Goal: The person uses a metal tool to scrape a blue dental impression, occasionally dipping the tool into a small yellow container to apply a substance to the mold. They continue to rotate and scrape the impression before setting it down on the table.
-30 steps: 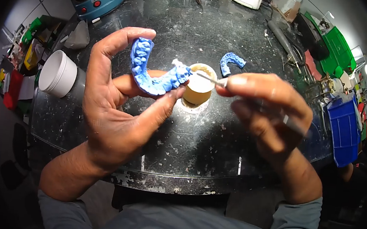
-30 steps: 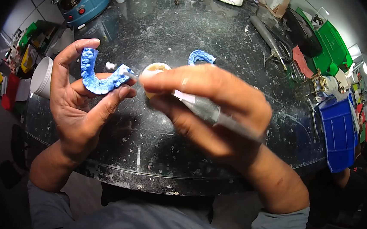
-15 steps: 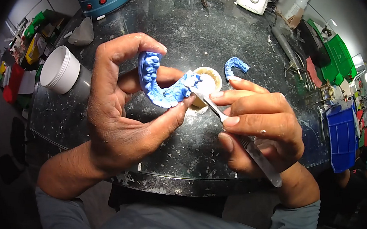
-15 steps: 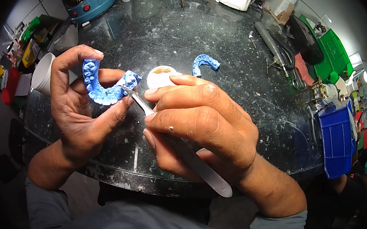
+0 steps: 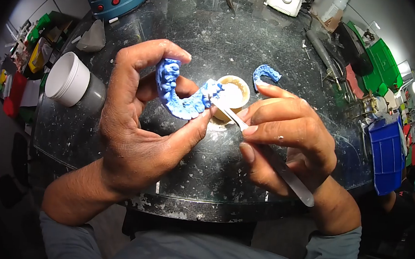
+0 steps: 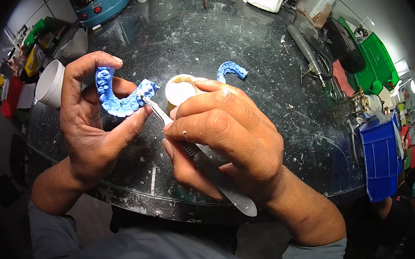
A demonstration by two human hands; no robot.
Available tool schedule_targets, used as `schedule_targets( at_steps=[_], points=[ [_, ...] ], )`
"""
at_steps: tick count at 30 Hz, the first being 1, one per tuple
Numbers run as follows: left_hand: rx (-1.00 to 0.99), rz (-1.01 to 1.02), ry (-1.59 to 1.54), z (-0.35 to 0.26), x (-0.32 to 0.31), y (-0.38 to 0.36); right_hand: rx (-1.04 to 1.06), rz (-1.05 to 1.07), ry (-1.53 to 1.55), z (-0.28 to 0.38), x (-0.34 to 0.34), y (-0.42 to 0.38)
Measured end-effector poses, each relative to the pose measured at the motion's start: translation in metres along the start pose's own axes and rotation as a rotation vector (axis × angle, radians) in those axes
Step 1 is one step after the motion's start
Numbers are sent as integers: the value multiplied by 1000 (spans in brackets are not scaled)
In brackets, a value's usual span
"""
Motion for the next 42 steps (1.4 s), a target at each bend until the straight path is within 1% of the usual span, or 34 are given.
schedule_targets(
  at_steps=[5, 11, 23, 26, 28, 31, 35, 37, 42],
  points=[
    [8, -18, -4, -2, -2, 1, 20, -13, 18, -1, 5, -2],
    [-26, 30, 5, -1, 0, 1, -14, -14, -11, 0, 1, -1],
    [99, 4, -28, -6, 0, 2, -14, 23, -27, 1, 2, 0],
    [131, 13, -17, -5, -1, 1, -39, -4, -2, 3, 2, -1],
    [187, 1, -121, -5, -2, 0, -35, -6, -15, 2, 0, 0],
    [235, -21, -165, -4, -5, 0, -28, -11, -28, 0, 0, -1],
    [230, 0, -146, -4, -3, 1, -31, -23, -20, 3, 3, -1],
    [275, -6, -170, -6, -3, 1, -30, -22, -25, 2, 2, -1],
    [265, 1, -168, -5, -2, 1, -24, -13, -33, 2, 0, 0]
  ],
)
Point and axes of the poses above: each hand's wrist, its own y-axis towards the middle knuckle, its own x-axis out of the back of the hand, z = x × y, the point moved 1 cm from there along y, towards the middle knuckle, and after that the axes turned 7 degrees about -y, right-handed, at the moved point
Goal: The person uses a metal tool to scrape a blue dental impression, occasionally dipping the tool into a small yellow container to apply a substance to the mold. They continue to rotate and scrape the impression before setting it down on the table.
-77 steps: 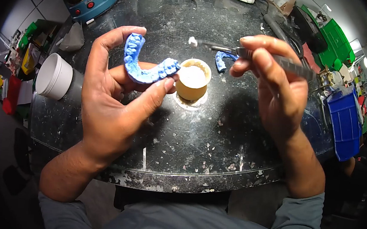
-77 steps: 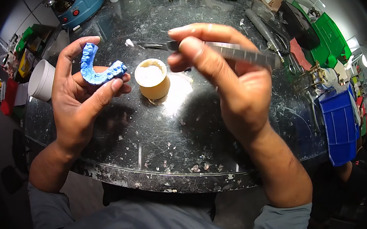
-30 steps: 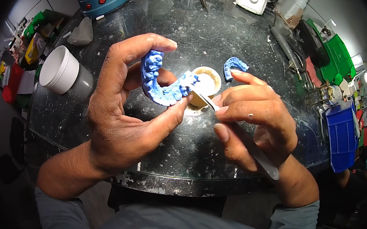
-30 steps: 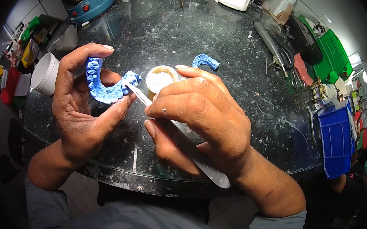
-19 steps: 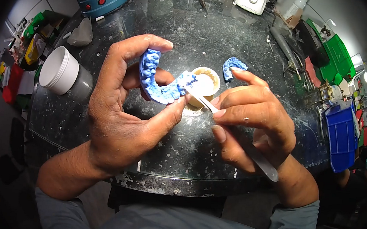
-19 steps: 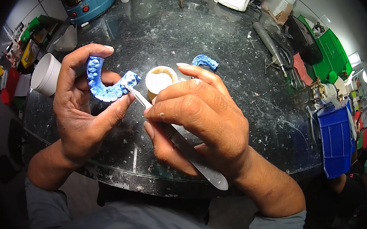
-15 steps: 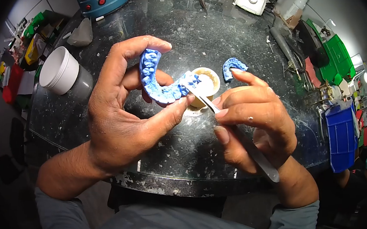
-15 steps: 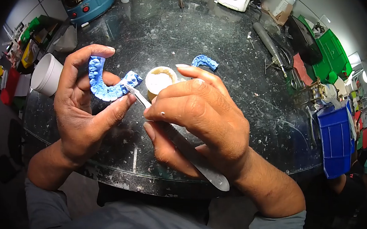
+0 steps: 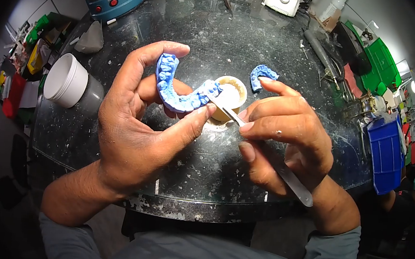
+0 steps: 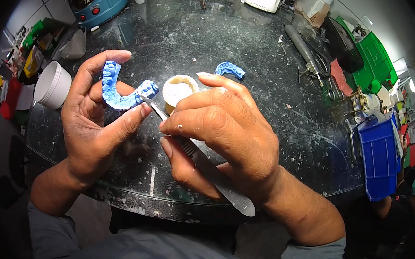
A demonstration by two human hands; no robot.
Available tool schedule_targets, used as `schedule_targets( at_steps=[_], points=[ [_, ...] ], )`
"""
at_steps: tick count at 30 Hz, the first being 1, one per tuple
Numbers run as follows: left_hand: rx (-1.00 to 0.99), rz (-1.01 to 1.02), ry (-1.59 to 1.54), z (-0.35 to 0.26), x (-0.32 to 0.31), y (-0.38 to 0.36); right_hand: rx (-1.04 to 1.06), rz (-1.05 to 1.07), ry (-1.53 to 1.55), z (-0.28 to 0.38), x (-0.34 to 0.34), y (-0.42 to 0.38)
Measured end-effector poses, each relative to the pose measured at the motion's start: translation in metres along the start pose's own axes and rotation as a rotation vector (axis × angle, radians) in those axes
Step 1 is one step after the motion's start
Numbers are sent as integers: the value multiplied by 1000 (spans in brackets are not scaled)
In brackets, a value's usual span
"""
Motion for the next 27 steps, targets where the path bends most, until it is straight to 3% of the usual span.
schedule_targets(
  at_steps=[14, 27],
  points=[
    [35, 20, -61, 1, 1, 0, -14, 37, -15, 2, 2, 0],
    [-213, 78, -62, 6, 0, 1, -66, -16, 215, -2, -2, -3]
  ],
)
Point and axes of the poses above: each hand's wrist, its own y-axis towards the middle knuckle, its own x-axis out of the back of the hand, z = x × y, the point moved 1 cm from there along y, towards the middle knuckle, and after that the axes turned 7 degrees about -y, right-handed, at the moved point
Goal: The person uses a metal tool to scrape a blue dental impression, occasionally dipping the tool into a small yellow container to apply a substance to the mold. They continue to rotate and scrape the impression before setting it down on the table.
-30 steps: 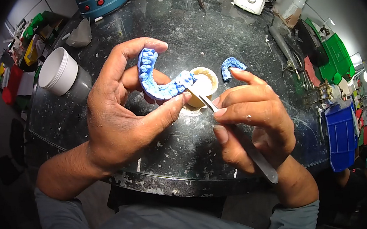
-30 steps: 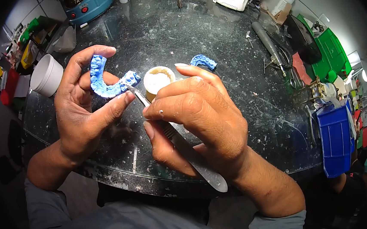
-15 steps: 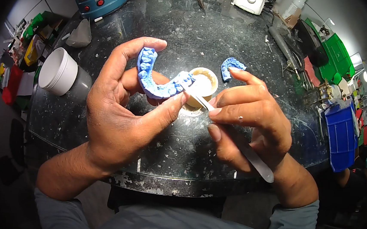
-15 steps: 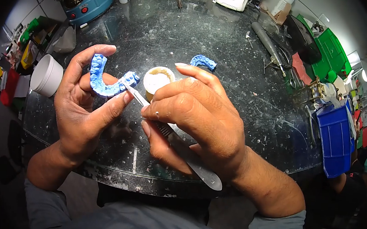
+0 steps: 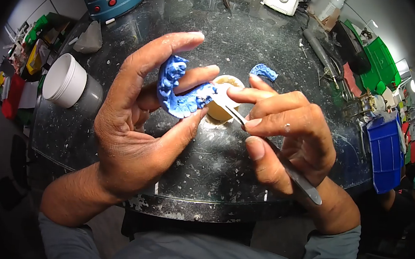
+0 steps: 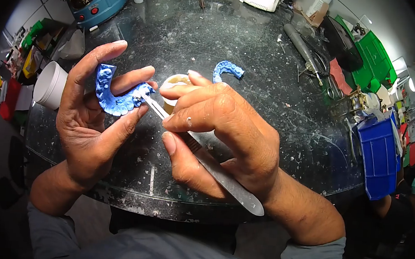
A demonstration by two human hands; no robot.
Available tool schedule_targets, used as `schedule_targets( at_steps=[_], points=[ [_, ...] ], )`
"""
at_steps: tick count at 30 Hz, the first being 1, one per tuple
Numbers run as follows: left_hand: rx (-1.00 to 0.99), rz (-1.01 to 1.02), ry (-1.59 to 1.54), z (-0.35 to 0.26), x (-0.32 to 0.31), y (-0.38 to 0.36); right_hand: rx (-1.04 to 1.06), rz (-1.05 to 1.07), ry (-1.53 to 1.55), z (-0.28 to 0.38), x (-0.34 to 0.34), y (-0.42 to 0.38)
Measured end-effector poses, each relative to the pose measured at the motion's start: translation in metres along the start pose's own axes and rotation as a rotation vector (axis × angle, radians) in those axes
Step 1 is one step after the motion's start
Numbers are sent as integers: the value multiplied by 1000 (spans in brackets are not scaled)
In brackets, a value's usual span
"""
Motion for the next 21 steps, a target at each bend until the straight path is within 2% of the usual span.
schedule_targets(
  at_steps=[4, 21],
  points=[
    [-13, 10, -85, 1, -2, 1, 33, -3, -13, 0, -2, 2],
    [-75, 80, -83, 6, 1, 1, 3, 22, -31, 2, -1, 2]
  ],
)
Point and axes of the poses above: each hand's wrist, its own y-axis towards the middle knuckle, its own x-axis out of the back of the hand, z = x × y, the point moved 1 cm from there along y, towards the middle knuckle, and after that the axes turned 7 degrees about -y, right-handed, at the moved point
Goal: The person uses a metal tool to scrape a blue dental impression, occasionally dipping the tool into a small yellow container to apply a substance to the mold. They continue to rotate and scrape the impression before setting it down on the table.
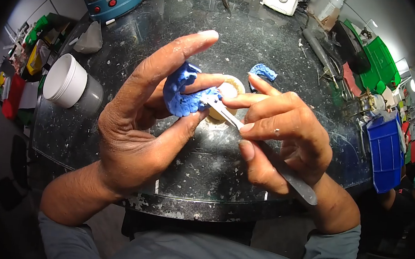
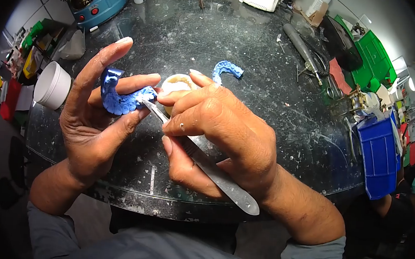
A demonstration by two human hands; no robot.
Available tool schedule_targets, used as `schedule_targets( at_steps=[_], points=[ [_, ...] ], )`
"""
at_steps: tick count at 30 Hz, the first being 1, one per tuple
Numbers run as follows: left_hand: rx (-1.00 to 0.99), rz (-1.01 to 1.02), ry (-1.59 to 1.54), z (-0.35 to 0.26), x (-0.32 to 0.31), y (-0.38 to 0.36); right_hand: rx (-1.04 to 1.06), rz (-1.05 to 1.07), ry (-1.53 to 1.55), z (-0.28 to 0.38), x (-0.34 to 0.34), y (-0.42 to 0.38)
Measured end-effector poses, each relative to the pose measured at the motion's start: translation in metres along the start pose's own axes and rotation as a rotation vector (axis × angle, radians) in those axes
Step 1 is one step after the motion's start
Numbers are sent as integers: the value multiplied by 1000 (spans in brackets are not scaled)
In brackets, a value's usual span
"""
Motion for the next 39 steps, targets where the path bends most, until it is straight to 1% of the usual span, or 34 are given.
schedule_targets(
  at_steps=[5, 7, 9, 17, 23, 25, 28, 31, 32, 34, 36, 38, 39],
  points=[
    [-14, 8, 28, -1, -1, 1, 5, -4, 5, -1, 1, 0],
    [47, -28, 32, -4, -3, 1, 7, -2, 9, 0, 1, -1],
    [31, -16, 39, -3, -2, 0, -34, -29, 22, 1, 2, -1],
    [10, -1, 92, -4, -1, 1, -39, -7, 22, -2, -1, -2],
    [48, -14, 81, -6, -3, 0, -48, 16, 5, -2, 1, -2],
    [112, -41, 57, -8, -4, 0, -48, 20, 3, -2, 1, -2],
    [121, -50, 47, -8, -4, 1, -74, 33, 9, -1, 1, -2],
    [146, -104, -35, -10, -7, 2, -193, 24, 152, -2, 5, -2],
    [144, -104, -35, -10, -6, 2, -245, -55, 180, -2, 3, -4],
    [195, -89, -12, -10, -4, 2, -329, -142, 270, -1, 4, -5],
    [205, -113, -32, -9, -6, 3, -330, -150, 265, -2, 5, -4],
    [215, -134, -54, -8, -6, 3, -365, -250, 294, -2, 5, -4],
    [249, -146, -94, -8, -5, 2, -341, -257, 299, -5, 5, -4]
  ],
)
Point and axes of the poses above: each hand's wrist, its own y-axis towards the middle knuckle, its own x-axis out of the back of the hand, z = x × y, the point moved 1 cm from there along y, towards the middle knuckle, and after that the axes turned 7 degrees about -y, right-handed, at the moved point
